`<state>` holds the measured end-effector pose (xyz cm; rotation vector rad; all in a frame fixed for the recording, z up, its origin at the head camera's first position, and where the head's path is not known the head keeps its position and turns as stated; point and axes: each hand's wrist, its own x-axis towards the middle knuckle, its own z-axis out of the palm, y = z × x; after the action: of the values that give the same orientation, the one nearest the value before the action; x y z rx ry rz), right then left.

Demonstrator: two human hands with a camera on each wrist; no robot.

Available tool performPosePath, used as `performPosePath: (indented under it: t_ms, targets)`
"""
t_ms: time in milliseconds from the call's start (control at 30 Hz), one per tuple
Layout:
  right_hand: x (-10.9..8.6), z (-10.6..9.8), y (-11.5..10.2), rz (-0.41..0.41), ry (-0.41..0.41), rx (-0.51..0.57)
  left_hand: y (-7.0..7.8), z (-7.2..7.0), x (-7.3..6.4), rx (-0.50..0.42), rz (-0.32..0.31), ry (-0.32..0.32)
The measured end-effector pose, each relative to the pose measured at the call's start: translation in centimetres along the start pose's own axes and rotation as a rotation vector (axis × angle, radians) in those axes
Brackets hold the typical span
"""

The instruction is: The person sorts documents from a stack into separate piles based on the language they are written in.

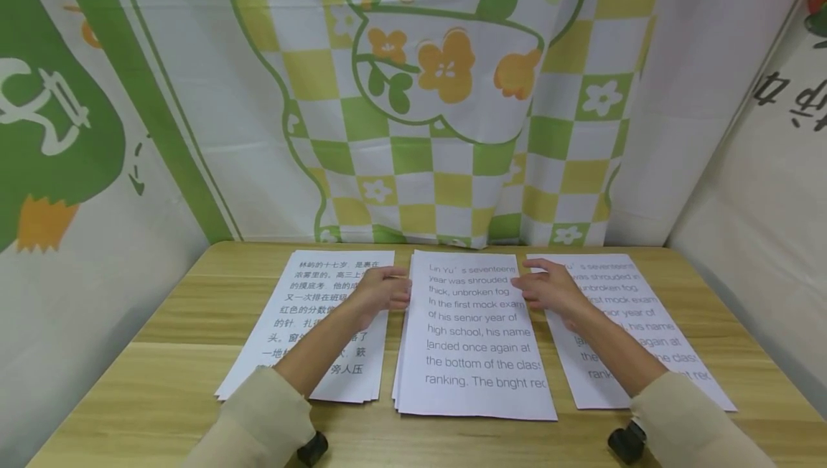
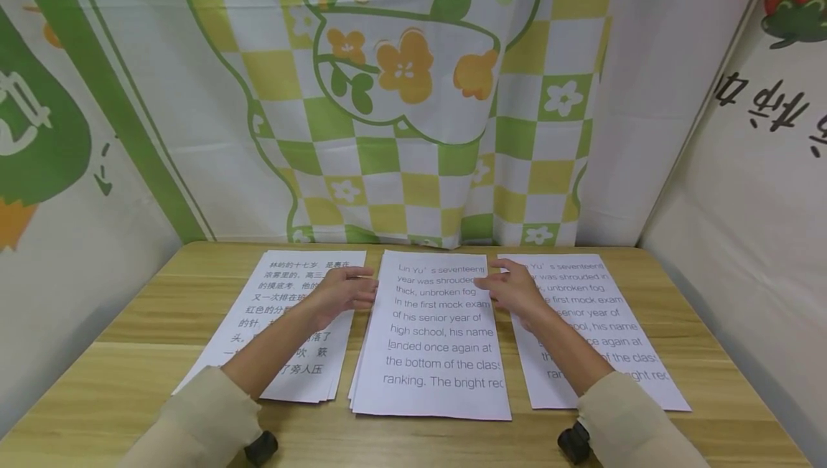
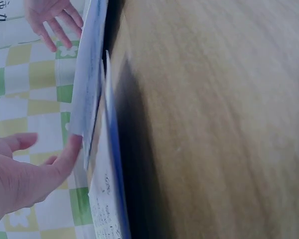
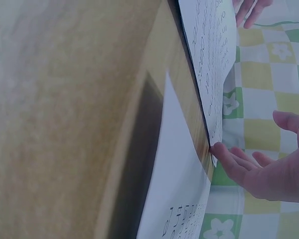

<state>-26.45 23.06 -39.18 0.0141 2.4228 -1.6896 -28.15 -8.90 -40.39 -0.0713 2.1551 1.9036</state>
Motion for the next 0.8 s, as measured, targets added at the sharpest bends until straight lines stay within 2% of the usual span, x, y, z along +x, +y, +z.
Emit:
performPosePath:
  t_ms: [167, 367, 633, 800]
  targets:
    - [-0.2, 0.0, -0.1, -0.013, 0.002, -0.010, -0.7, 0.2, 0.6, 0.030, 0.031, 0.016]
    - [-0.3, 0.2, -0.2, -0.011, 0.008, -0.027, -0.8, 1.0, 1.0, 0.111, 0.011, 0.019]
    - [-0.3, 0.2, -0.3, -0.012, 0.009, -0.054, -0.7, 1.5, 1.0, 0.086, -0.018, -0.006]
    - [-0.2, 0.3, -0.2, -0.004, 0.012, -0.068, -0.7, 1.3, 1.0, 0.049, -0.022, 0.015]
